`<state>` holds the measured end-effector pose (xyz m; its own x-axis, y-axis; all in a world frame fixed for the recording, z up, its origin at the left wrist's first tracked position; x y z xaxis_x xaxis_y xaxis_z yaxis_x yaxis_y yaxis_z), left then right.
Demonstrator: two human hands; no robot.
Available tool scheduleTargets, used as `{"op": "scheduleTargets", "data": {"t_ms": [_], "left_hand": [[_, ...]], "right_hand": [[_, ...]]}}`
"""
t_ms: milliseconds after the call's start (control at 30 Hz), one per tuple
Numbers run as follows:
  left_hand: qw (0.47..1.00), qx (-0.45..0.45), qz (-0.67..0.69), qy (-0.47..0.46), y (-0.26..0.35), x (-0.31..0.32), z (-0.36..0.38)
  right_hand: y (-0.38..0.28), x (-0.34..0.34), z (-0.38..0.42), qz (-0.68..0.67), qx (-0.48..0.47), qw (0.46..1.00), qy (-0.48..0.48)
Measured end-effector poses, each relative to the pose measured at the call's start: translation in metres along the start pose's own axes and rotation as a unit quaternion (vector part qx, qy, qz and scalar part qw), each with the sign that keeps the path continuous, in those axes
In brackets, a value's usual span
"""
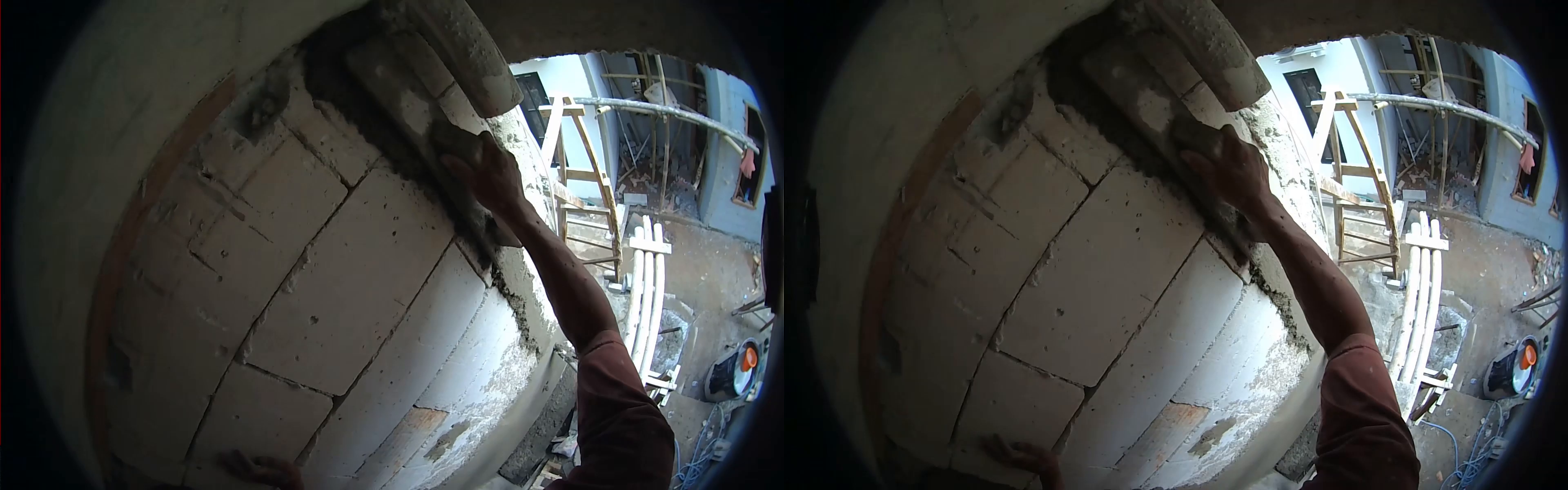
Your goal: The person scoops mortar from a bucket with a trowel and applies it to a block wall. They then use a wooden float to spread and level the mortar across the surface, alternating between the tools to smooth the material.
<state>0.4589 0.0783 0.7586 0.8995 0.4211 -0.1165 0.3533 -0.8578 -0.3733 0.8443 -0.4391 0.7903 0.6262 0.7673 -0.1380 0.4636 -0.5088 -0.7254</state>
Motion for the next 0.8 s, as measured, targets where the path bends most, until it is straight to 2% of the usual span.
{"op": "scheduleTargets", "data": {"t_ms": [133,233,433,600,700,800], "left_hand": [[0.999,-0.017,-0.033,-0.002,0.005,-0.004,-0.002],[1.0,-0.009,0.002,0.001,0.002,0.0,-0.004],[0.999,-0.029,-0.032,0.003,0.001,0.002,0.008],[1.0,-0.008,-0.027,0.002,0.011,-0.002,-0.005],[1.0,-0.009,0.013,-0.008,0.006,-0.002,-0.002],[1.0,-0.013,0.013,0.011,0.009,0.0,-0.005]], "right_hand": [[-0.003,-0.002,-0.007,0.023,0.014,0.999,-0.044],[-0.045,-0.009,-0.04,-0.013,-0.005,1.0,0.003],[0.0,0.002,-0.009,0.017,0.004,1.0,-0.015],[-0.013,-0.003,-0.021,0.043,0.027,0.998,-0.031],[-0.008,-0.003,0.01,0.04,0.037,0.998,-0.04],[-0.003,0.0,0.019,-0.003,-0.008,1.0,-0.004]]}}
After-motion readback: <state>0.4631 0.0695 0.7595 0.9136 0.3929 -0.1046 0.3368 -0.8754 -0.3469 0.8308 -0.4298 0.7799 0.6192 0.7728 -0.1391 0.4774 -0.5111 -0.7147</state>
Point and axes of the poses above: each hand's wrist, its own z-axis away from the middle knuckle, its own x-axis out of the palm, y = z × x, the point moved 1 cm from there along -z, towards the middle knuckle, and after that the axes turned 5 degrees about z, right-handed, at the moved point
